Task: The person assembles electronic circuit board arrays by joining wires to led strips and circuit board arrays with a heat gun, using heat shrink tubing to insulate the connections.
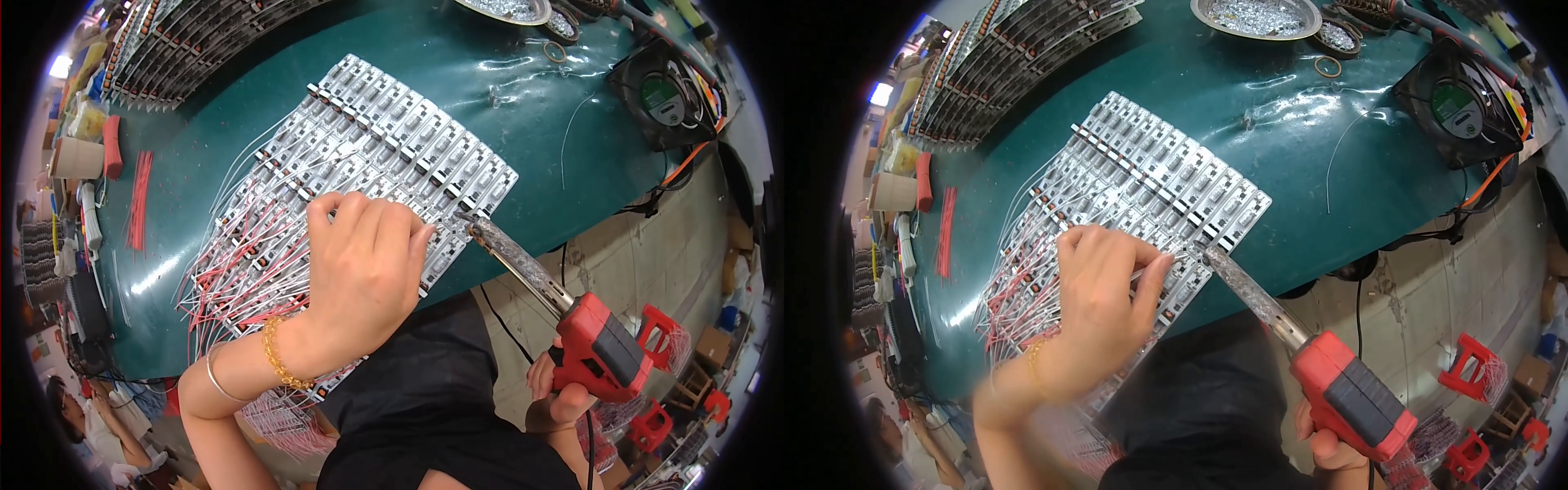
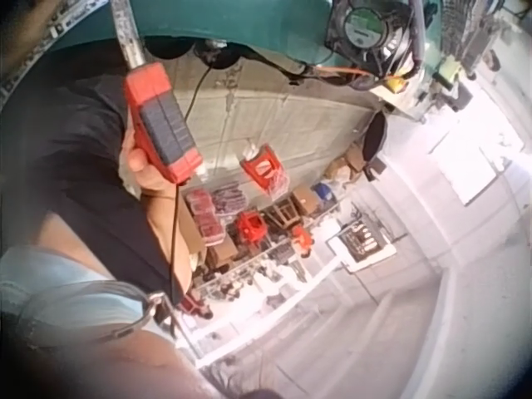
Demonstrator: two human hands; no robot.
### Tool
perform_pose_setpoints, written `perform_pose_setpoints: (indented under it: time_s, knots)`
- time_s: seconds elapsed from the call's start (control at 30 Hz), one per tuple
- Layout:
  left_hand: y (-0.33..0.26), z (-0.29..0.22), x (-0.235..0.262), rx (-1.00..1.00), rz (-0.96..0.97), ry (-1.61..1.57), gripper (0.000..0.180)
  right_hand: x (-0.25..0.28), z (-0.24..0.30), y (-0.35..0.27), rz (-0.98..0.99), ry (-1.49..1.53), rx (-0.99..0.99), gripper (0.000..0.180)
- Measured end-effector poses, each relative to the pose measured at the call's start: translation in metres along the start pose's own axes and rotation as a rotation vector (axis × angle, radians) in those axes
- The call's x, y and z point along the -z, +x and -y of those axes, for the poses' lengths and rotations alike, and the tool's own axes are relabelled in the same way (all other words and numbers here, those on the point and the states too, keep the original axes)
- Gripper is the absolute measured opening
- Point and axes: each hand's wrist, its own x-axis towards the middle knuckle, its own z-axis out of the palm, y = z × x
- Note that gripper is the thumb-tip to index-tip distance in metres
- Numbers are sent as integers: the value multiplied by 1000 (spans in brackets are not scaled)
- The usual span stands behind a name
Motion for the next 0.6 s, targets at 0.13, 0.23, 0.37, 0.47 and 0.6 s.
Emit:
perform_pose_setpoints:
  time_s: [0.13, 0.23, 0.37, 0.47, 0.6]
  knots:
    - [-2, 1, -3, 8, -26, -6, 12, 2, 1, 2, 41, 38, -24, 54]
    - [1, -1, -3, -12, -33, 44, 13, 4, -6, 2, 80, -73, 23, 62]
    - [0, 0, -3, -27, -28, 86, 13, 10, -9, -1, 105, -67, 43, 54]
    - [-1, 0, -4, -35, -28, 105, 13, 9, -13, -3, 92, -224, 128, 77]
    - [-1, 0, -5, -40, -38, 102, 13, 5, -9, -4, 49, -173, 131, 84]
